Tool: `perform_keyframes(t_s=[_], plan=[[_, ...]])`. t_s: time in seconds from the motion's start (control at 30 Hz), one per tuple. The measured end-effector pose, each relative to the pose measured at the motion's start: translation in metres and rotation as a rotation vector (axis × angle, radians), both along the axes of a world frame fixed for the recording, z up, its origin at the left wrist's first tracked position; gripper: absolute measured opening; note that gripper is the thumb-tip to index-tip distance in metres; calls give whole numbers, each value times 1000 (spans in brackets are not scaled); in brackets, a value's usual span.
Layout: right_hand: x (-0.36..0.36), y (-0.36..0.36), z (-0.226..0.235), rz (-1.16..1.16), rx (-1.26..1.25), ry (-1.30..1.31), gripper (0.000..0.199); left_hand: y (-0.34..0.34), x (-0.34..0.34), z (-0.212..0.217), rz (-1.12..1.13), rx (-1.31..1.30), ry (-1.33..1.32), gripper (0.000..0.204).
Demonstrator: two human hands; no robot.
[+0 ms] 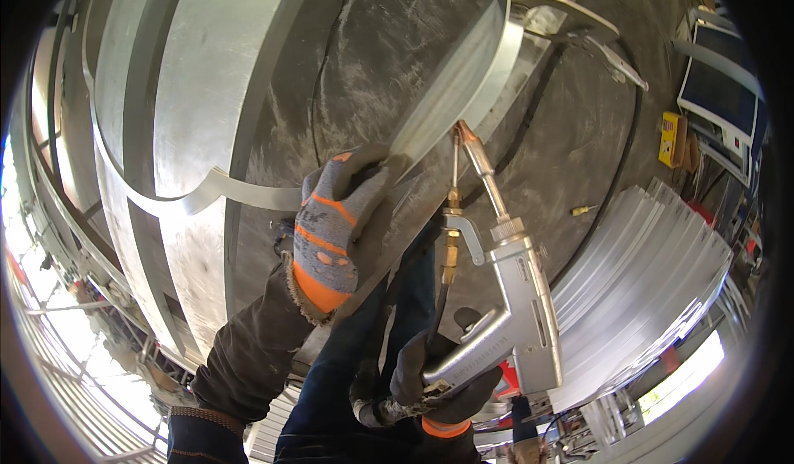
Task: The person welds a curved metal frame using a handheld welding torch, then uses pliers to adjust the frame. The person repeats the welding and adjustment steps on the same frame.
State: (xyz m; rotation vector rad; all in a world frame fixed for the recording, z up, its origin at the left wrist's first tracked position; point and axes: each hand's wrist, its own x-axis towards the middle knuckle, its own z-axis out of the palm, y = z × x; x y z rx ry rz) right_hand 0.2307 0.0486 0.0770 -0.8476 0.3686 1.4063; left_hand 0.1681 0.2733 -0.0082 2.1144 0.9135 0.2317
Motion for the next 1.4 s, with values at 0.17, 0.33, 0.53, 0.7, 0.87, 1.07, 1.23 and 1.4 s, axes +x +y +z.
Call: perform_keyframes(t_s=[0.17,0.33,0.53,0.7,0.87,1.07,1.23,1.4], plan=[[0,4,4,48,-104,162,116,0,1,-3,-19,-29,-23,45],[1,8,-1,16,-41,49,107,4,-2,-1,-33,-32,-23,45],[4,5,-8,-22,37,36,100,1,-5,0,39,-120,-23,44],[4,-7,-12,-30,33,45,98,1,-8,-4,6,-8,-27,53],[5,-12,-14,-30,25,47,97,2,-10,-2,-2,-92,-11,46],[5,-17,-16,-21,32,46,96,-1,-9,-1,31,-115,10,41],[6,-27,-20,45,63,45,94,-1,-10,-4,23,-32,-39,52],[6,-23,-19,127,90,-4,94,-5,-7,-6,72,-59,21,51]])
